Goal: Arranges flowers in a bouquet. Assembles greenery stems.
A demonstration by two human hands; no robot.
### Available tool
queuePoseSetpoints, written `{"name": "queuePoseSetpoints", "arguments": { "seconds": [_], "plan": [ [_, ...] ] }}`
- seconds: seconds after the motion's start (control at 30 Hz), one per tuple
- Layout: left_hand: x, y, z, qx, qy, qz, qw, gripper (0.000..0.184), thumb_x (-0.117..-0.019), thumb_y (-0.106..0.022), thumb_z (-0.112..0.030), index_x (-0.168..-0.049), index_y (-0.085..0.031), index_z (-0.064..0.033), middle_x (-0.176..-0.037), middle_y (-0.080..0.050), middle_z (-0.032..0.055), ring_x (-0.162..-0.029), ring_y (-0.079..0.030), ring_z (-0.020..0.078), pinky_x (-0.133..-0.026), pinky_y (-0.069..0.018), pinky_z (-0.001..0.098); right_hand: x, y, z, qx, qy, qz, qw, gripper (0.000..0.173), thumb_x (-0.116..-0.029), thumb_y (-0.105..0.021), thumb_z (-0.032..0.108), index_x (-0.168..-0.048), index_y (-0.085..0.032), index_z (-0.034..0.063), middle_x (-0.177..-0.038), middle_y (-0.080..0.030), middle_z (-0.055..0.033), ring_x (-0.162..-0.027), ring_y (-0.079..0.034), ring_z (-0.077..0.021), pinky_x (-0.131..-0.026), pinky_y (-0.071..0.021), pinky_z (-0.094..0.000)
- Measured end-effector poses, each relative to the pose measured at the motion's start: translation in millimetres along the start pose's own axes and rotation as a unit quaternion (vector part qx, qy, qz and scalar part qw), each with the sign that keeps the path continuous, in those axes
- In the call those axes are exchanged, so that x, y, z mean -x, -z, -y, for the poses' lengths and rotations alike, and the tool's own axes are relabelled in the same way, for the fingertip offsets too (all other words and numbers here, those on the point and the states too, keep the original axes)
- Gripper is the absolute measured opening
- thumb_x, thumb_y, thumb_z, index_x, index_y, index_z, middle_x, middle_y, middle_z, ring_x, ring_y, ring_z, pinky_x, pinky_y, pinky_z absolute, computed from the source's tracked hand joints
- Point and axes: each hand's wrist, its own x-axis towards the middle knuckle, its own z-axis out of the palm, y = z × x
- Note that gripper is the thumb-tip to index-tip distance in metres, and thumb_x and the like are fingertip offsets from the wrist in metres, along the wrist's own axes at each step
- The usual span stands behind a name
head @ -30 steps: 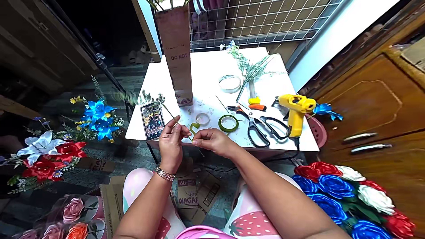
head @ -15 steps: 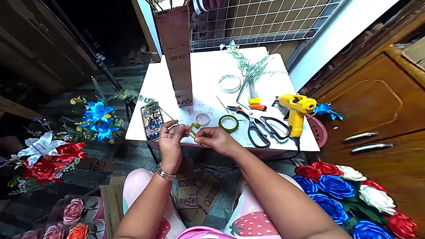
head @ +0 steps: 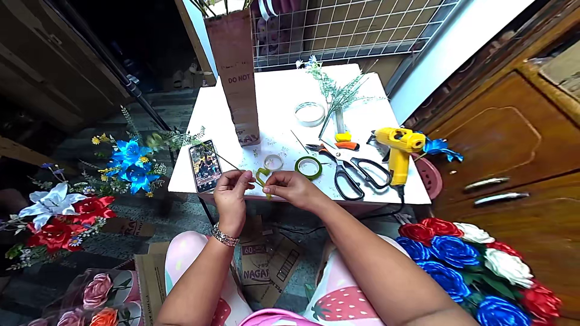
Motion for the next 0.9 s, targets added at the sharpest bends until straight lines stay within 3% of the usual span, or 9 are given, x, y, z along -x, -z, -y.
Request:
{"name": "queuePoseSetpoints", "arguments": {
  "seconds": [0.13,0.3,0.37,0.43,0.47,0.57,0.7,0.77,0.9],
  "plan": [
    [-5,7,-2,-0.036,-0.031,0.035,0.998,0.012,-0.1018,-0.06,-0.006,-0.099,-0.07,-0.0112,-0.091,-0.074,-0.0028,-0.08,-0.072,0.008,-0.078,-0.061,0.0252,-2,11,-3,0.001,0.001,0.061,0.998,0.014,-0.102,-0.058,0.007,-0.103,-0.071,0.0019,-0.085,-0.065,0.001,-0.066,-0.051,0.0017,-0.06,-0.0434,-0.0156],
    [-6,5,-3,-0.003,0.011,0.059,0.998,0.029,-0.1072,-0.044,-0.006,-0.133,-0.056,-0.004,-0.096,-0.073,0.0003,-0.086,-0.071,0.0107,-0.085,-0.0594,0.0287,-3,8,-1,0.029,-0.024,0.037,0.999,0.01,-0.1007,-0.064,0.009,-0.099,-0.069,0.0012,-0.08,-0.064,-0.0007,-0.067,-0.055,-0.0015,-0.064,-0.0473,-0.0196],
    [-4,3,-2,-0.015,0.003,0.031,0.999,0.022,-0.1035,-0.054,-0.004,-0.125,-0.055,-0.0081,-0.097,-0.073,-0.0012,-0.086,-0.073,0.0107,-0.085,-0.0607,0.0288,-2,5,1,0.047,-0.015,0.012,0.999,0.009,-0.0998,-0.065,0.009,-0.097,-0.069,0.0011,-0.083,-0.064,-0.0025,-0.069,-0.056,-0.0037,-0.066,-0.0488,-0.0214],
    [-4,3,0,-0.039,-0.013,0.001,0.999,0.012,-0.0971,-0.066,-0.003,-0.106,-0.064,-0.0113,-0.092,-0.073,-0.003,-0.08,-0.073,0.0094,-0.079,-0.0622,0.0274,-2,3,0,0.07,0.014,-0.016,0.997,0.01,-0.0986,-0.067,0.009,-0.095,-0.07,0.0009,-0.085,-0.064,-0.0043,-0.069,-0.056,-0.0053,-0.064,-0.0487,-0.0217],
    [-5,4,0,-0.056,-0.022,0.002,0.998,0.011,-0.0962,-0.067,-0.003,-0.104,-0.068,-0.0103,-0.09,-0.073,-0.0035,-0.078,-0.072,0.0084,-0.077,-0.0619,0.0264,-2,4,0,0.078,0.022,-0.017,0.997,0.01,-0.0988,-0.066,0.009,-0.095,-0.071,0.0005,-0.088,-0.063,-0.0047,-0.071,-0.056,-0.0053,-0.066,-0.0487,-0.0215],
    [-12,13,-5,-0.108,-0.027,0.057,0.992,0.026,-0.1015,-0.06,-0.005,-0.127,-0.065,-0.0029,-0.091,-0.073,-0.0033,-0.08,-0.071,0.006,-0.079,-0.06,0.0241,-1,10,1,0.092,0.006,0.019,0.996,0.013,-0.102,-0.06,0.007,-0.104,-0.07,0.0002,-0.099,-0.066,-0.0072,-0.079,-0.059,-0.0074,-0.074,-0.0509,-0.0246],
    [-18,16,-10,-0.061,0.017,0.088,0.994,0.038,-0.107,-0.047,-0.006,-0.145,-0.05,-0.001,-0.098,-0.073,0.0005,-0.083,-0.071,0.0094,-0.084,-0.0598,0.0273,-1,10,2,0.076,-0.012,0.005,0.997,0.01,-0.1014,-0.062,0.008,-0.102,-0.07,0.0011,-0.092,-0.065,-0.0052,-0.073,-0.058,-0.0059,-0.069,-0.0502,-0.0228],
    [-16,11,-9,-0.009,0.04,0.049,0.998,0.032,-0.1063,-0.048,-0.005,-0.138,-0.05,-0.0067,-0.101,-0.073,0.0011,-0.084,-0.073,0.0114,-0.083,-0.0609,0.0284,-1,6,3,0.082,0.004,-0.026,0.996,0.009,-0.0996,-0.065,0.007,-0.099,-0.07,0.0,-0.089,-0.064,-0.006,-0.072,-0.058,-0.0067,-0.069,-0.0506,-0.0231],
    [-12,5,-7,-0.003,0.027,-0.01,1.0,0.012,-0.0983,-0.064,-0.003,-0.095,-0.067,-0.0138,-0.093,-0.076,-0.0013,-0.083,-0.075,0.0121,-0.082,-0.0628,0.03,2,-1,2,0.152,0.077,-0.075,0.983,0.009,-0.0964,-0.068,0.006,-0.092,-0.072,-0.001,-0.085,-0.063,-0.0091,-0.072,-0.06,-0.013,-0.068,-0.0527,-0.0277]
  ]
}}
